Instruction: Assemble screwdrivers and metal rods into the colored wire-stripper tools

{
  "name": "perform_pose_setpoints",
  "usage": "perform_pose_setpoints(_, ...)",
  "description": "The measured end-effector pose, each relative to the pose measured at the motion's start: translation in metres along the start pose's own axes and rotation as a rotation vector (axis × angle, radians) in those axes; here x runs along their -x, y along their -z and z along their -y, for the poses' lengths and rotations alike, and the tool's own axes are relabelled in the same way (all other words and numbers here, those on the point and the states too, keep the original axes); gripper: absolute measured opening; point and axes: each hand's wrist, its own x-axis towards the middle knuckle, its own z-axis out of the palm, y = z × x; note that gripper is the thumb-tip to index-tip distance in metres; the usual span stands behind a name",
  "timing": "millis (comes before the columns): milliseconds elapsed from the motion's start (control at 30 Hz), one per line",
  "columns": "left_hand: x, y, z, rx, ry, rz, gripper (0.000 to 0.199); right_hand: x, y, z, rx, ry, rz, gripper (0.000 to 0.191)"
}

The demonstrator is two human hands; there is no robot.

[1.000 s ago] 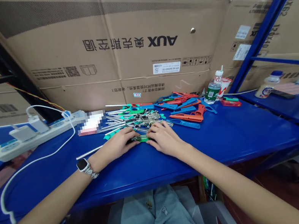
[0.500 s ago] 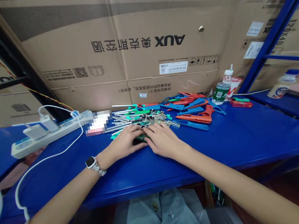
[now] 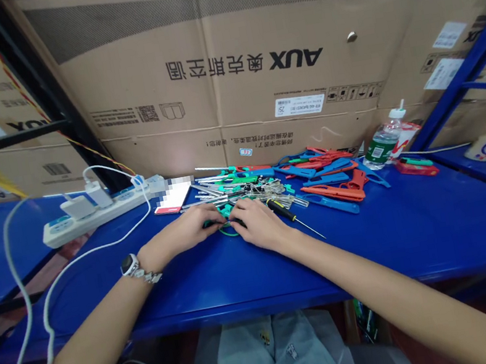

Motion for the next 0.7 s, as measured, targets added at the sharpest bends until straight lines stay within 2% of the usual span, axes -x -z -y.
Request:
perform_pose_setpoints(133, 0.0, -0.001, 0.001, -0.016, -0.029, 0.003, 0.022, 0.0, -0.006, -0.008, -0.068, 0.02, -0.022, 0.015)
perform_pose_setpoints(367, 0.009, -0.006, -0.001, -0.064, -0.103, -0.013, 0.027, -0.001, 0.005, -0.012, 0.049, 0.146, 0.082, 0.019)
perform_pose_setpoints(567, 0.012, -0.007, -0.008, -0.111, -0.119, -0.025, 0.032, -0.009, 0.012, -0.011, 0.084, 0.139, 0.176, 0.015)
perform_pose_setpoints(700, 0.013, -0.009, -0.008, -0.115, -0.125, -0.047, 0.03, -0.01, 0.012, -0.01, 0.056, 0.086, 0.167, 0.014)
